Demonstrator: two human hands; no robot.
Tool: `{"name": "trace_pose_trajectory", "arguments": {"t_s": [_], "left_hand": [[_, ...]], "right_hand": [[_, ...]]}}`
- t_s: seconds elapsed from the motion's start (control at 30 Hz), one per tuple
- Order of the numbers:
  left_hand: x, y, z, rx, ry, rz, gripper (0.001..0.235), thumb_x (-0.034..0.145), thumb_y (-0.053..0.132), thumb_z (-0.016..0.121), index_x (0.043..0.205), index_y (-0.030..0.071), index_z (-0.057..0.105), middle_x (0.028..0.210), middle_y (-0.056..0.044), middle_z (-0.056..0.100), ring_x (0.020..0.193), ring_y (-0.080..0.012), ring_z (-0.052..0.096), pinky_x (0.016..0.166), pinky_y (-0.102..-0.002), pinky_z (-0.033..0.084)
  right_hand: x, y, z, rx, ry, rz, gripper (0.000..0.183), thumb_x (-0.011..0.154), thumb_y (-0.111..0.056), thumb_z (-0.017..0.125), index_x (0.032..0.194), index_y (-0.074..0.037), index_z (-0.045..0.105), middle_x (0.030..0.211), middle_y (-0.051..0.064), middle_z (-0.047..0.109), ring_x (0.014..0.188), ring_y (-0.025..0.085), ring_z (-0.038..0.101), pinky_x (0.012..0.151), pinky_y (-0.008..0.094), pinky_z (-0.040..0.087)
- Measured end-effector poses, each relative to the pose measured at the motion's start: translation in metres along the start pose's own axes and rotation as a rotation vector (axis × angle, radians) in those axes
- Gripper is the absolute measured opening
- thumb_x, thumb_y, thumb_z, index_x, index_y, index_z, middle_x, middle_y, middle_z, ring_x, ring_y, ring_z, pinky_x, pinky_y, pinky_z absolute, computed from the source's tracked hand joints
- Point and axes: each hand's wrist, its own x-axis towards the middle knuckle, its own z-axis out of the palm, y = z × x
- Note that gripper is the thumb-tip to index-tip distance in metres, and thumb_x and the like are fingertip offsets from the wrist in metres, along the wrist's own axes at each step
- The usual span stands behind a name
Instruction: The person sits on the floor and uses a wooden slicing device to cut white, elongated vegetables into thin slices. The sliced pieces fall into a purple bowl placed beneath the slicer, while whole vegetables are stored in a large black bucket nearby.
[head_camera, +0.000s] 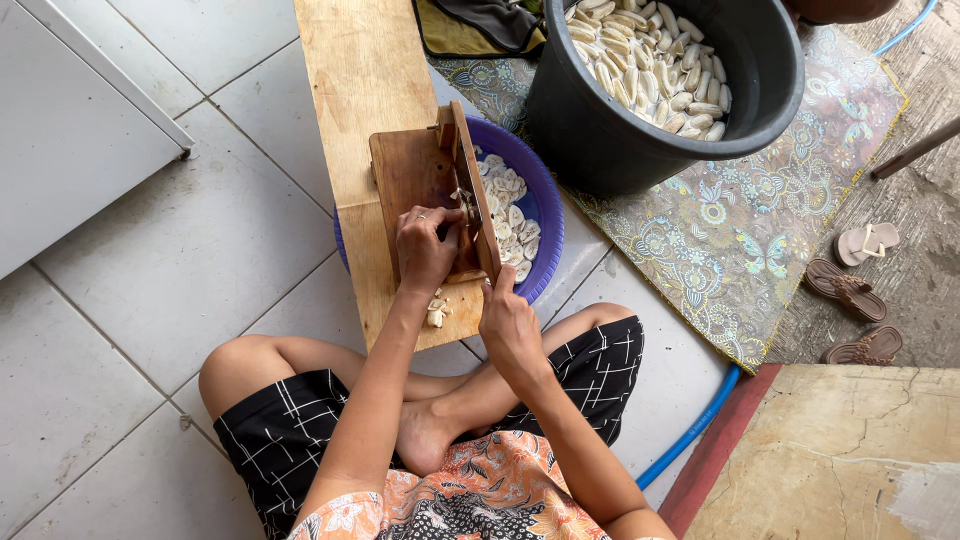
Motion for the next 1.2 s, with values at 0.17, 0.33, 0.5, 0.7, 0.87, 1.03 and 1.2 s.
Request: {"name": "trace_pose_trajectory", "arguments": {"t_s": [0.17, 0.33, 0.5, 0.7, 0.87, 1.03, 1.2], "left_hand": [[0.002, 0.000, -0.001, -0.016, 0.011, 0.036, 0.008, 0.077, 0.021, 0.077, 0.081, 0.024, 0.071, 0.078, 0.005, 0.070, 0.083, -0.0143, 0.063, 0.087, -0.029, 0.041], [0.002, 0.000, -0.001, -0.026, 0.012, 0.054, 0.008, 0.077, 0.021, 0.075, 0.084, 0.024, 0.072, 0.078, 0.004, 0.070, 0.083, -0.0151, 0.063, 0.087, -0.029, 0.041], [0.002, 0.003, -0.003, -0.034, 0.009, 0.059, 0.007, 0.081, 0.020, 0.074, 0.085, 0.026, 0.073, 0.081, 0.006, 0.071, 0.084, -0.0145, 0.063, 0.086, -0.029, 0.041], [0.000, 0.006, -0.004, -0.008, -0.003, 0.038, 0.010, 0.078, 0.019, 0.075, 0.085, 0.026, 0.073, 0.083, 0.009, 0.072, 0.085, -0.0126, 0.063, 0.088, -0.029, 0.040], [0.002, 0.012, -0.008, 0.002, -0.011, 0.038, 0.013, 0.077, 0.016, 0.075, 0.085, 0.026, 0.073, 0.083, 0.009, 0.072, 0.085, -0.0133, 0.063, 0.088, -0.029, 0.041], [0.001, 0.010, -0.007, 0.027, -0.012, 0.040, 0.013, 0.076, 0.018, 0.075, 0.084, 0.028, 0.073, 0.083, 0.010, 0.072, 0.084, -0.0114, 0.063, 0.088, -0.028, 0.041], [0.003, 0.015, -0.012, 0.056, -0.019, 0.064, 0.013, 0.075, 0.017, 0.073, 0.085, 0.025, 0.072, 0.084, 0.009, 0.071, 0.086, -0.0127, 0.062, 0.087, -0.029, 0.041]], "right_hand": [[-0.011, -0.039, -0.066, -0.032, -0.089, -0.034, 0.025, 0.102, -0.032, 0.027, 0.115, -0.012, 0.033, 0.078, 0.025, 0.063, 0.079, 0.047, 0.068, 0.070, 0.056, 0.054], [-0.013, -0.051, -0.084, -0.091, -0.112, -0.054, 0.023, 0.101, -0.029, 0.028, 0.114, -0.011, 0.032, 0.077, 0.026, 0.063, 0.078, 0.048, 0.067, 0.070, 0.057, 0.054], [-0.016, -0.045, -0.071, -0.014, -0.131, -0.012, 0.027, 0.102, -0.029, 0.026, 0.118, -0.009, 0.032, 0.080, 0.029, 0.063, 0.081, 0.050, 0.066, 0.072, 0.058, 0.053], [-0.011, -0.022, -0.034, 0.019, -0.105, -0.001, 0.030, 0.102, -0.030, 0.030, 0.122, -0.008, 0.032, 0.077, 0.029, 0.062, 0.079, 0.051, 0.066, 0.069, 0.057, 0.053], [-0.005, -0.008, -0.007, 0.038, -0.070, 0.008, 0.033, 0.102, -0.030, 0.031, 0.127, -0.008, 0.032, 0.075, 0.029, 0.062, 0.078, 0.052, 0.066, 0.070, 0.059, 0.053], [-0.004, -0.002, 0.005, 0.029, -0.006, 0.000, 0.031, 0.101, -0.031, 0.034, 0.126, -0.012, 0.033, 0.071, 0.027, 0.063, 0.074, 0.050, 0.066, 0.069, 0.059, 0.053], [-0.004, 0.003, 0.014, -0.072, 0.036, -0.002, 0.033, 0.101, -0.036, 0.033, 0.126, -0.014, 0.034, 0.069, 0.022, 0.065, 0.074, 0.046, 0.068, 0.072, 0.058, 0.053]]}}
